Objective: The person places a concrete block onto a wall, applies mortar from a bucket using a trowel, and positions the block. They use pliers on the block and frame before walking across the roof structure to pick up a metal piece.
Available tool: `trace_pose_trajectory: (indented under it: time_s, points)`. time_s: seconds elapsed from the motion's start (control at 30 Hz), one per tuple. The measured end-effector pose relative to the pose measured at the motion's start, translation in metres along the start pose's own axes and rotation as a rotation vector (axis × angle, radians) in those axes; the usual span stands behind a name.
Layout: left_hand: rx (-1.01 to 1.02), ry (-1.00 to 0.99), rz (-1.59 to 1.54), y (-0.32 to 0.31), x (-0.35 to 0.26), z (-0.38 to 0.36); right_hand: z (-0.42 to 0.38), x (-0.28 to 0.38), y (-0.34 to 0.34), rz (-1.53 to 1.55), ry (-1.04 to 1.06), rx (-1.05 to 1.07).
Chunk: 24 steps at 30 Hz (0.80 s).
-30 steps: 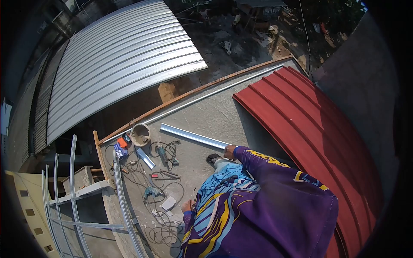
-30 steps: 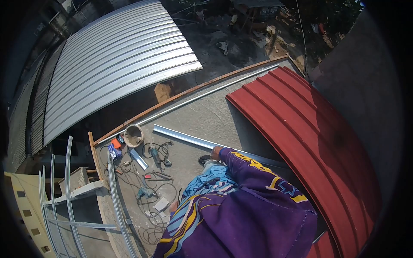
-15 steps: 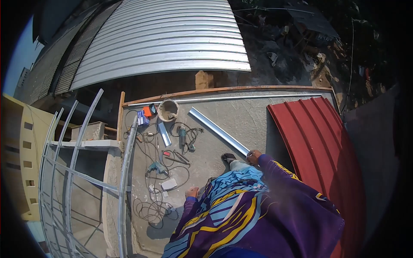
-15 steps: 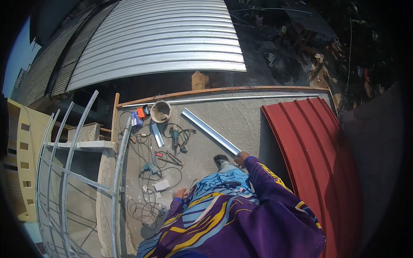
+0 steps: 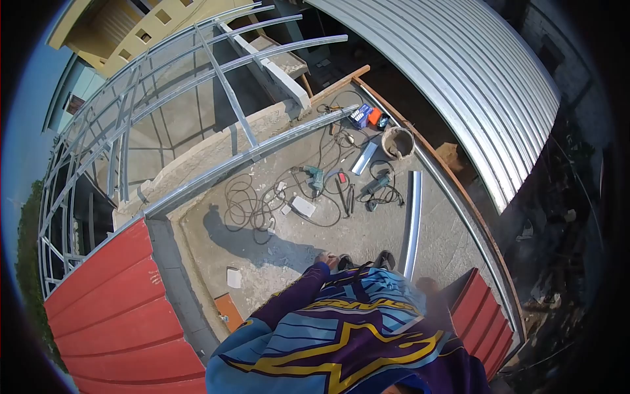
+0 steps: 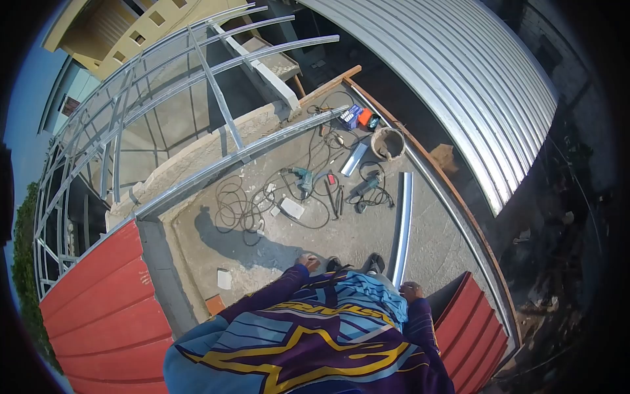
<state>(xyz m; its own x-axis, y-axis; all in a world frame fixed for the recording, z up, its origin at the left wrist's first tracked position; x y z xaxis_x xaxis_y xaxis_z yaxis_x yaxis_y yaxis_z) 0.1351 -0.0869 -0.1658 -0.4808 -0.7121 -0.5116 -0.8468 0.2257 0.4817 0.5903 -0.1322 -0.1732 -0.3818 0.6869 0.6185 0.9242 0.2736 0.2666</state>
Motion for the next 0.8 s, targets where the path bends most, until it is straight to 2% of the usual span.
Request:
trace_pose_trajectory:
  time_s: [0.03, 0.07, 0.17, 0.3, 0.53, 0.6, 0.63, 0.67, 0.7, 0.73, 0.77, 0.8]
  points:
    - [-0.006, 0.006, -0.041, 0.0, 0.004, -0.007, -0.007, 0.018, 0.005, 0.254, -0.061, 0.037]
    - [-0.008, 0.015, -0.08, -0.001, 0.008, -0.016, 0.001, 0.023, 0.009, 0.292, -0.141, 0.077]
    - [-0.004, 0.112, -0.184, 0.004, 0.004, -0.047, -0.003, 0.066, 0.006, 0.075, -0.201, 0.049]
    - [-0.026, 0.084, -0.141, 0.001, 0.015, -0.057, -0.016, 0.117, 0.004, -0.028, -0.224, 0.058]
    - [-0.069, 0.078, -0.275, -0.012, 0.03, -0.061, 0.005, 0.101, 0.002, -0.21, -0.097, 0.13]
    - [-0.122, 0.088, -0.319, -0.011, 0.032, -0.061, 0.03, 0.074, 0.009, 0.04, -0.088, 0.238]
    - [-0.11, 0.109, -0.318, -0.013, 0.033, -0.06, 0.025, 0.083, 0.009, -0.109, -0.035, 0.188]
    - [-0.104, 0.137, -0.32, -0.013, 0.035, -0.06, 0.032, 0.082, 0.009, -0.279, 0.121, 0.221]
    - [-0.128, 0.17, -0.338, -0.011, 0.031, -0.067, 0.087, 0.028, 0.014, -0.315, 0.388, 0.343]
    - [-0.145, 0.198, -0.356, -0.01, 0.028, -0.073, 0.093, 0.031, 0.008, -0.309, 0.655, 0.458]
    - [-0.181, 0.213, -0.379, -0.005, 0.028, -0.078, 0.099, 0.021, 0.015, -0.168, 0.359, 0.429]
    - [-0.161, 0.191, -0.357, -0.004, 0.026, -0.08, 0.071, 0.052, 0.014, 0.06, 0.047, 0.339]
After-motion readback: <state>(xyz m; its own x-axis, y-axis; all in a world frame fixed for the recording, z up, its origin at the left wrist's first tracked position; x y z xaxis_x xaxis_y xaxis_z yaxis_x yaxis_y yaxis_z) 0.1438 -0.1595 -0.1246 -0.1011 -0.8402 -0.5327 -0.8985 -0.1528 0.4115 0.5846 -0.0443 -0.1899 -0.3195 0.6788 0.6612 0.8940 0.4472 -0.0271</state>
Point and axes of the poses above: each hand's wrist, its own z-axis towards the middle knuckle, its own y-axis out of the back of the hand, x = y × z, the point moved 2 cm from there along z, towards the middle knuckle, and after that the axes turned 11 degrees about -z, right-handed, at the moved point
